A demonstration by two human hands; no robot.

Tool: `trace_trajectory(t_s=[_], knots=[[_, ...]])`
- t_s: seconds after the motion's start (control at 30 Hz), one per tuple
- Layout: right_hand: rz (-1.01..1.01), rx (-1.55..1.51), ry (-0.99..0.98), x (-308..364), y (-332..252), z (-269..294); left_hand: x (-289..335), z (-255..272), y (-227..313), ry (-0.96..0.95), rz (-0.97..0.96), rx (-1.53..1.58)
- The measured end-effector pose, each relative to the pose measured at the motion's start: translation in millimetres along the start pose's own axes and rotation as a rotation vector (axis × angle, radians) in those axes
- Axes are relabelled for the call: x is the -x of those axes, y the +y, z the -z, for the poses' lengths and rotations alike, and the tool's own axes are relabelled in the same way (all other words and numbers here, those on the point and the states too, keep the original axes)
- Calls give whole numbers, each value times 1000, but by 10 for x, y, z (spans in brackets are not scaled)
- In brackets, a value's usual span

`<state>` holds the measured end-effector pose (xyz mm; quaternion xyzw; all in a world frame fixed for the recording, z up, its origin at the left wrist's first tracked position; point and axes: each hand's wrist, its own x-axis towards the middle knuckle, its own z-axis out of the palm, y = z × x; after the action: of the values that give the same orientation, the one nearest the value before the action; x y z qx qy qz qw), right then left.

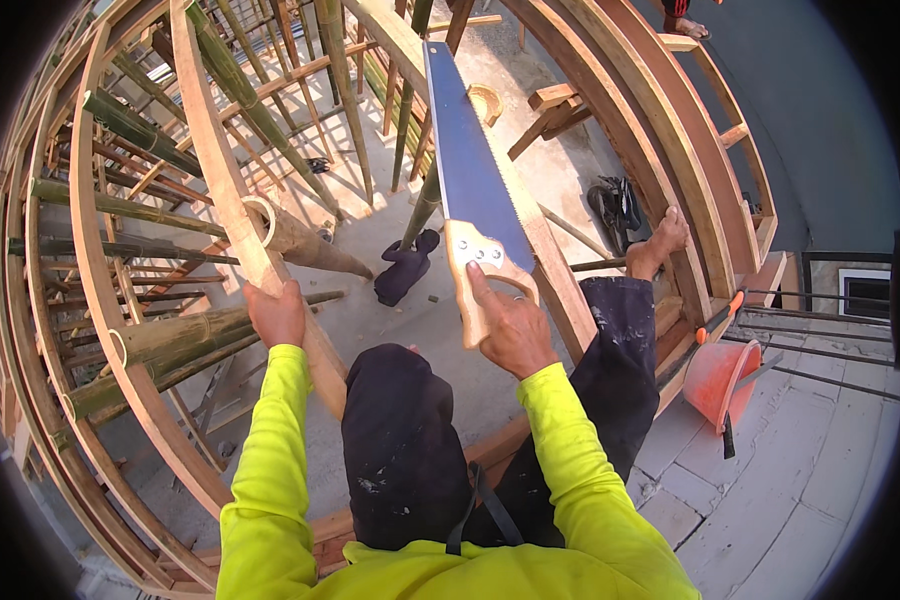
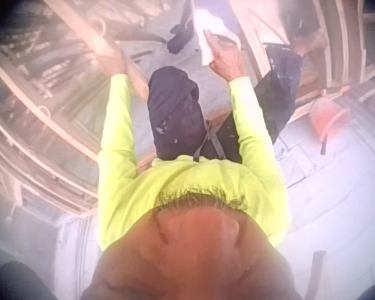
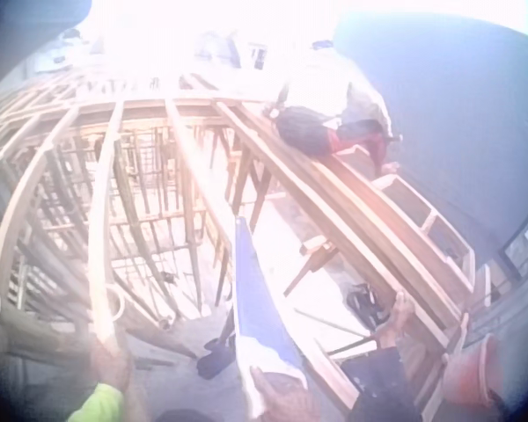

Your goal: The person assembles a curved bamboo framework by cutting bamboo poles with a hand saw, hammering them into place, and securing joints with a hammer and pliers. The person works on a partially built dome-like structure on a concrete floor.

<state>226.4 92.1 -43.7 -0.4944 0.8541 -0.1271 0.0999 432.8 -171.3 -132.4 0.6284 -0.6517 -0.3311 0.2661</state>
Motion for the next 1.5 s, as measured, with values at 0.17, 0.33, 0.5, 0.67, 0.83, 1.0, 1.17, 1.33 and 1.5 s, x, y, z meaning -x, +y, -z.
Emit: trace_trajectory(t_s=[0.17, 0.33, 0.5, 0.67, 0.83, 1.0, 1.17, 1.33, 1.5], knots=[[48, 3, 123, -866, 164, -115, 6, -77, 53, -12, 12, -55], [11, 35, -76, 660, -61, -148, -44, -34, -96, 22, -3, 8], [12, -14, 92, -831, 226, 4, -12, -103, 123, -44, 0, -2], [-11, -24, 29, -416, 50, -93, -39, -116, -83, 12, 7, 36], [23, -26, 101, -208, 45, -173, -22, 5, -19, 8, -16, -52], [-19, 47, 92, -1213, 273, -26, 65, -92, 61, -70, 2, 59], [-29, -30, -14, 256, 108, -250, -31, -11, -145, 37, -54, 39], [-10, 30, 54, -714, 290, -33, -46, -74, 55, -51, -31, 64], [-108, -16, -55, -451, 113, -79, -72, -114, -6, 0, -23, 86]])
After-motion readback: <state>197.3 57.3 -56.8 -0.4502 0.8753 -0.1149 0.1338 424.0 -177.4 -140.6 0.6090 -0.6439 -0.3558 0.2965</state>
